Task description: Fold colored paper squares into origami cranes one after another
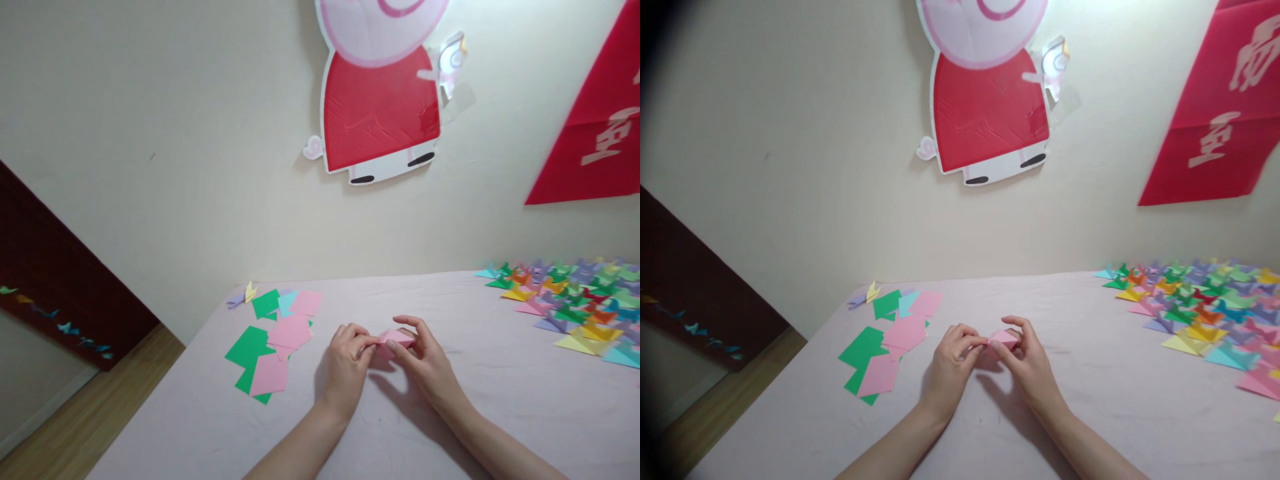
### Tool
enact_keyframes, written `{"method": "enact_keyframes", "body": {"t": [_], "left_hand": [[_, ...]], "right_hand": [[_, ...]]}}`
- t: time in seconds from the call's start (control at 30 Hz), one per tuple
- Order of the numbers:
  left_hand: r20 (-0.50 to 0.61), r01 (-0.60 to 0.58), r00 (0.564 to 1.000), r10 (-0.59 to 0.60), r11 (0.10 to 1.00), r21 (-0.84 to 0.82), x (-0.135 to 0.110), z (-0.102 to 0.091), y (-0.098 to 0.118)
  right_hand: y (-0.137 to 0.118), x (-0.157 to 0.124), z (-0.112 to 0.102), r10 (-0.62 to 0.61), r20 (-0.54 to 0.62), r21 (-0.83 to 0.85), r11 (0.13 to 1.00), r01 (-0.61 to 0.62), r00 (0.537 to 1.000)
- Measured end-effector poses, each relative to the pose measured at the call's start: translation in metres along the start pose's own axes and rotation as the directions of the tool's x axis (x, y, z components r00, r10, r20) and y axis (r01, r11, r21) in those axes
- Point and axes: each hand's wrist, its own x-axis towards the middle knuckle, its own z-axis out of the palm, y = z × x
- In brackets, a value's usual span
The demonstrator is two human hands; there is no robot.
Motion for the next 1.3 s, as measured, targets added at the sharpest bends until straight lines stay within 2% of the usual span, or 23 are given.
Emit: {"method": "enact_keyframes", "body": {"t": [0.1, 0.2, 0.5, 0.77, 1.07, 1.3], "left_hand": [[0.013, -0.045, 0.999, 0.045, 0.996, 0.079, -0.0008, 0.0001, 0.0008], [0.031, -0.063, 0.998, 0.059, 0.99, 0.129, -0.0011, -0.001, 0.0031], [0.006, -0.074, 0.997, 0.075, 0.973, 0.217, 0.0004, -0.0027, 0.0069], [-0.001, -0.096, 0.995, 0.1, 0.958, 0.27, 0.0002, -0.0021, 0.0063], [-0.02, -0.076, 0.996, 0.083, 0.973, 0.217, 0.0009, -0.001, 0.0087], [-0.045, -0.093, 0.994, 0.104, 0.975, 0.203, 0.001, -0.001, 0.0078]], "right_hand": [[-0.0005, 0.0001, 0.0022, 0.075, -0.034, 0.156, 0.985, -0.069, 0.997], [-0.0006, 0.0015, 0.0028, 0.122, -0.033, 0.234, 0.966, -0.111, 0.992], [-0.0083, 0.0007, 0.0036, 0.173, -0.023, 0.276, 0.948, -0.16, 0.985], [-0.0038, 0.0035, 0.0021, 0.176, -0.015, 0.308, 0.937, -0.163, 0.984], [-0.0089, 0.0015, 0.006, 0.222, 0.024, 0.41, 0.887, -0.212, 0.975], [-0.0075, 0.002, 0.0059, 0.205, 0.009, 0.36, 0.912, -0.195, 0.979]]}}
